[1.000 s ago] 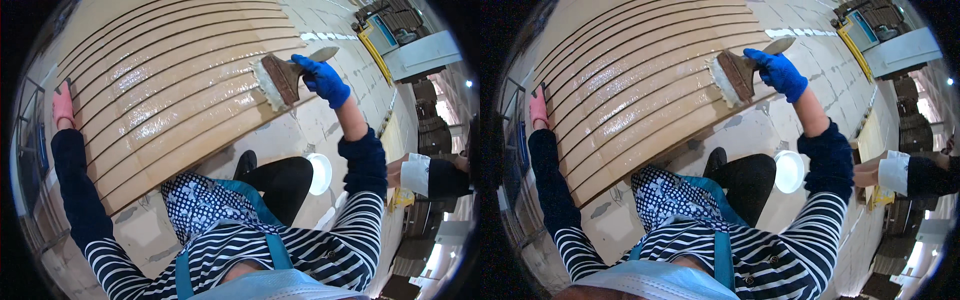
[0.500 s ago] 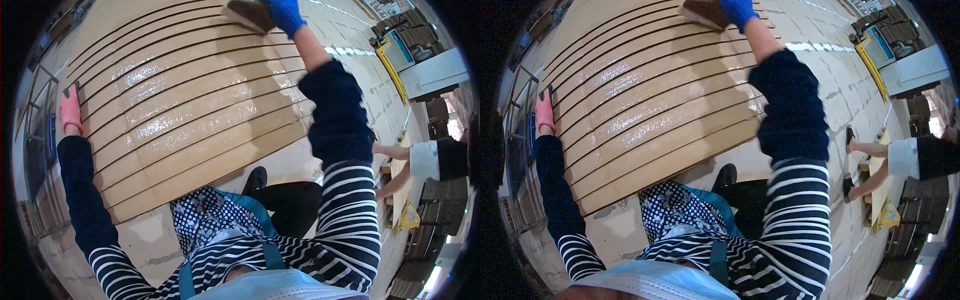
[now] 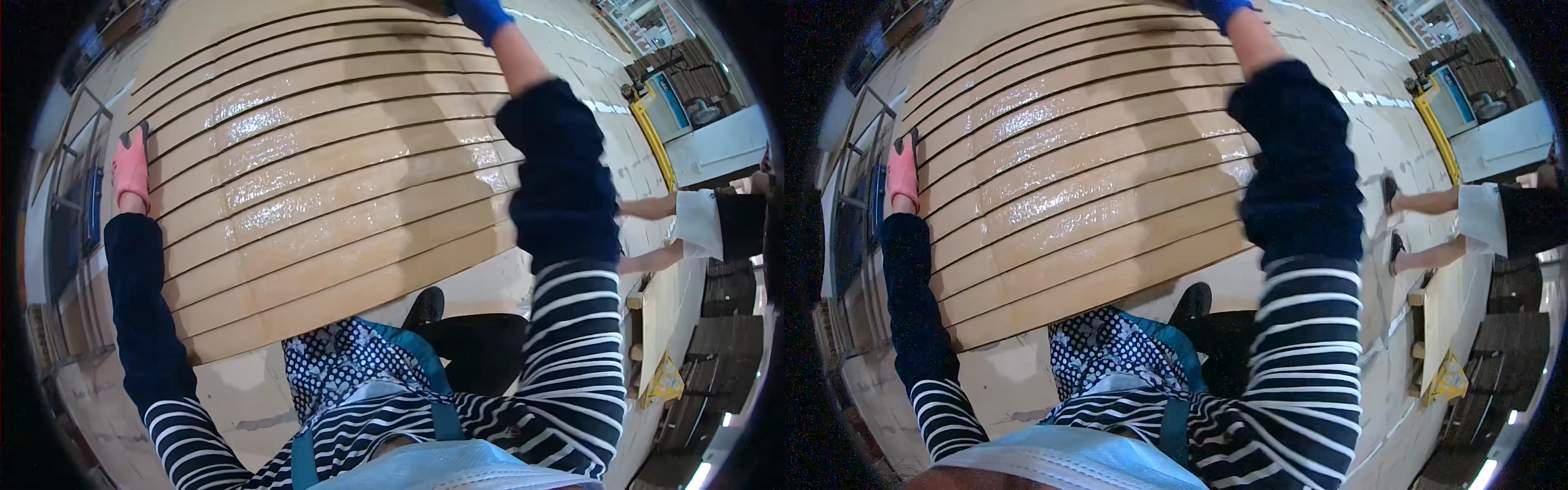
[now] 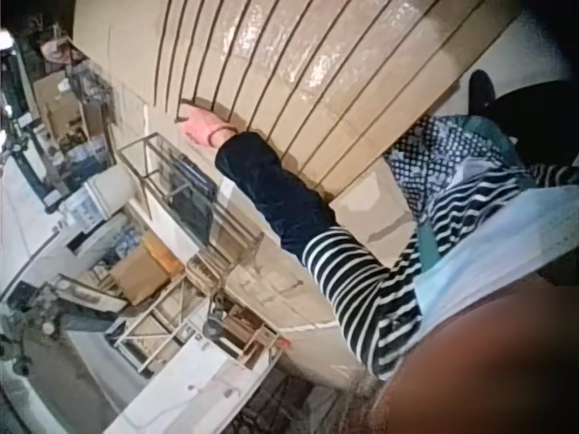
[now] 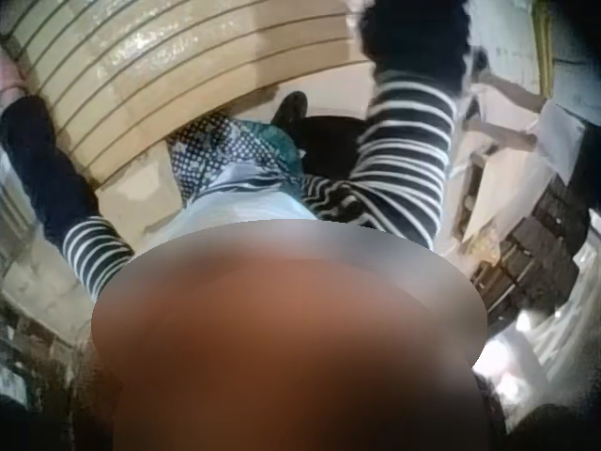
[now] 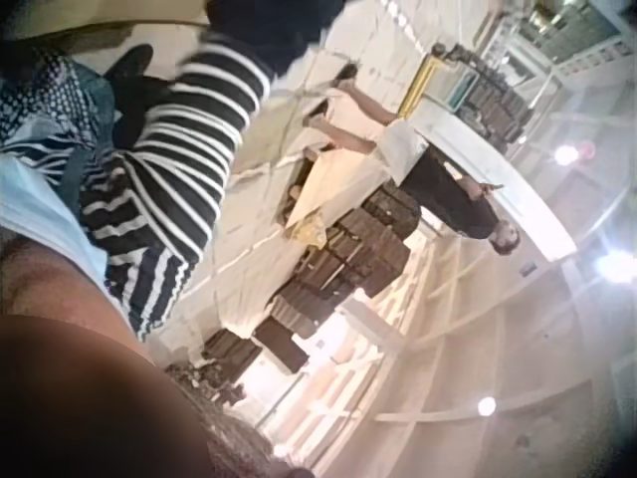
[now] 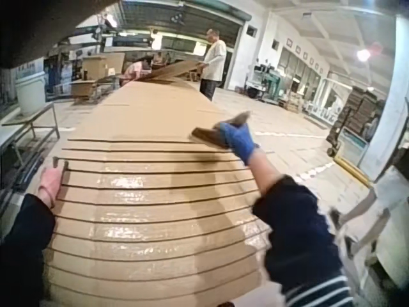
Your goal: Applying a liquid finish or varnish to curved wooden slats using a large brush.
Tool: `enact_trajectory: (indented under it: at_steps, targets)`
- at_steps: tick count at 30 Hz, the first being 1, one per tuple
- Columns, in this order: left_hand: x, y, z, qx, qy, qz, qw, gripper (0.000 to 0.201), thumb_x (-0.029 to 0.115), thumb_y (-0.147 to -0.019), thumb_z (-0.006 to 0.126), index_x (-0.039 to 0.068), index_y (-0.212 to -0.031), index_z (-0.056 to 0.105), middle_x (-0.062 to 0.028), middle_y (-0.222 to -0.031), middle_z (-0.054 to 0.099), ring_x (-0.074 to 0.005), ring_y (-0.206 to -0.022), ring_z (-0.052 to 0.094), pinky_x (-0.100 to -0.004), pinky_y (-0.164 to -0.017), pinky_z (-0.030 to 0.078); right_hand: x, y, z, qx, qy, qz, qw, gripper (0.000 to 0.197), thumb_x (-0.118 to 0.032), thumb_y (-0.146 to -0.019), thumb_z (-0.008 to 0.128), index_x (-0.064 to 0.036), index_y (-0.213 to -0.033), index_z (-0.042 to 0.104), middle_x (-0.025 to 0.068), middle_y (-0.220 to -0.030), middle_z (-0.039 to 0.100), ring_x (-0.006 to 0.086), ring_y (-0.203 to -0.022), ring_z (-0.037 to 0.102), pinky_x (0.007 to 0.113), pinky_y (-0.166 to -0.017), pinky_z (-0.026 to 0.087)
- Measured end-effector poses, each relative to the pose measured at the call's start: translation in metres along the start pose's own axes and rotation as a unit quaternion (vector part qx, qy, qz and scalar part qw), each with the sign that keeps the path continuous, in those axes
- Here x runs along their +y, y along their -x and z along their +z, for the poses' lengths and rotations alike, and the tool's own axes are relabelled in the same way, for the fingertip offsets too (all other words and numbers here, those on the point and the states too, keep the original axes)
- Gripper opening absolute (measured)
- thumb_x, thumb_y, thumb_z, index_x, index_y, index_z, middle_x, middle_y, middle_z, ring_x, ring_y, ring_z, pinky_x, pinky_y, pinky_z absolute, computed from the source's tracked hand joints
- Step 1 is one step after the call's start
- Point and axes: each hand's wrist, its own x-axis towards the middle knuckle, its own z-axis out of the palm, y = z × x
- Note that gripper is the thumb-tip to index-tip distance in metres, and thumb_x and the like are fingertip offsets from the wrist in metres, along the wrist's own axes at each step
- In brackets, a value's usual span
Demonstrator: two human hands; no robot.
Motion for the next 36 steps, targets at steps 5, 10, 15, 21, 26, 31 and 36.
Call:
enact_trajectory:
  at_steps: [5,10,15,21,26,31,36]
  targets:
    - [0.017,0.013,-0.016,-0.024,-0.004,-0.001,1.000,0.077,0.056,-0.076,0.046,-0.001,-0.127,0.038,-0.0216,-0.126,0.043,-0.0327,-0.119,0.039,-0.0368,-0.097,0.030,0.018,0.039,0.018,-0.030,0.241,-0.076,0.967,0.011,-0.010,-0.079,0.055,-0.0023,-0.072,0.059,0.0023,-0.067,0.057,0.0118,-0.062,0.054,0.026,-0.057,0.043]
    - [0.011,0.014,-0.019,-0.009,-0.028,-0.023,0.999,0.076,0.055,-0.077,0.046,-0.001,-0.127,0.038,-0.0214,-0.126,0.043,-0.0327,-0.118,0.040,-0.0370,-0.097,0.031,-0.067,0.193,0.036,-0.135,0.179,0.054,0.973,0.015,-0.011,-0.081,0.053,0.0007,-0.077,0.061,0.0060,-0.076,0.063,0.0137,-0.072,0.060,0.026,-0.067,0.047]
    - [-0.002,0.013,-0.016,0.013,-0.040,-0.020,0.999,0.076,0.055,-0.077,0.046,-0.002,-0.127,0.038,-0.0211,-0.126,0.043,-0.0324,-0.118,0.040,-0.0371,-0.098,0.031,-0.082,0.156,0.054,-0.203,0.159,0.068,0.964,0.010,-0.008,-0.079,0.053,-0.0014,-0.077,0.061,0.0070,-0.078,0.062,0.0161,-0.074,0.060,0.027,-0.068,0.047]
    - [0.042,0.015,-0.004,-0.003,-0.018,-0.003,1.000,0.077,0.056,-0.076,0.047,-0.001,-0.126,0.039,-0.0210,-0.126,0.043,-0.0320,-0.119,0.039,-0.0372,-0.098,0.031,0.012,-0.003,0.079,-0.004,0.218,0.005,0.976,0.012,-0.010,-0.074,0.062,-0.0073,-0.064,0.055,-0.0018,-0.058,0.050,0.0084,-0.051,0.046,0.025,-0.045,0.037]
    - [0.017,0.025,-0.026,-0.002,-0.043,-0.025,0.999,0.076,0.057,-0.076,0.045,0.000,-0.126,0.039,-0.0208,-0.126,0.043,-0.0318,-0.119,0.039,-0.0370,-0.098,0.030,0.000,0.093,0.080,-0.218,0.118,-0.025,0.969,0.006,-0.010,-0.076,0.058,-0.0037,-0.076,0.060,0.0026,-0.067,0.056,0.0121,-0.061,0.052,0.026,-0.055,0.041]
    - [0.017,0.020,-0.018,-0.017,-0.022,-0.020,0.999,0.077,0.059,-0.076,0.044,0.002,-0.127,0.040,-0.0213,-0.125,0.044,-0.0318,-0.119,0.040,-0.0374,-0.098,0.030,-0.137,0.278,0.039,-0.177,0.236,0.192,0.936,0.012,-0.011,-0.080,0.057,-0.0017,-0.075,0.063,0.0063,-0.074,0.061,0.0125,-0.072,0.059,0.026,-0.066,0.047]
    - [0.002,0.000,-0.011,-0.034,-0.032,-0.011,0.999,0.076,0.061,-0.076,0.042,0.004,-0.126,0.042,-0.0208,-0.123,0.047,-0.0322,-0.117,0.042,-0.0389,-0.097,0.030,-0.151,0.285,0.011,-0.139,0.456,-0.096,0.874,0.012,-0.004,-0.077,0.053,-0.0060,-0.078,0.065,0.0076,-0.075,0.063,0.0192,-0.069,0.059,0.028,-0.064,0.047]
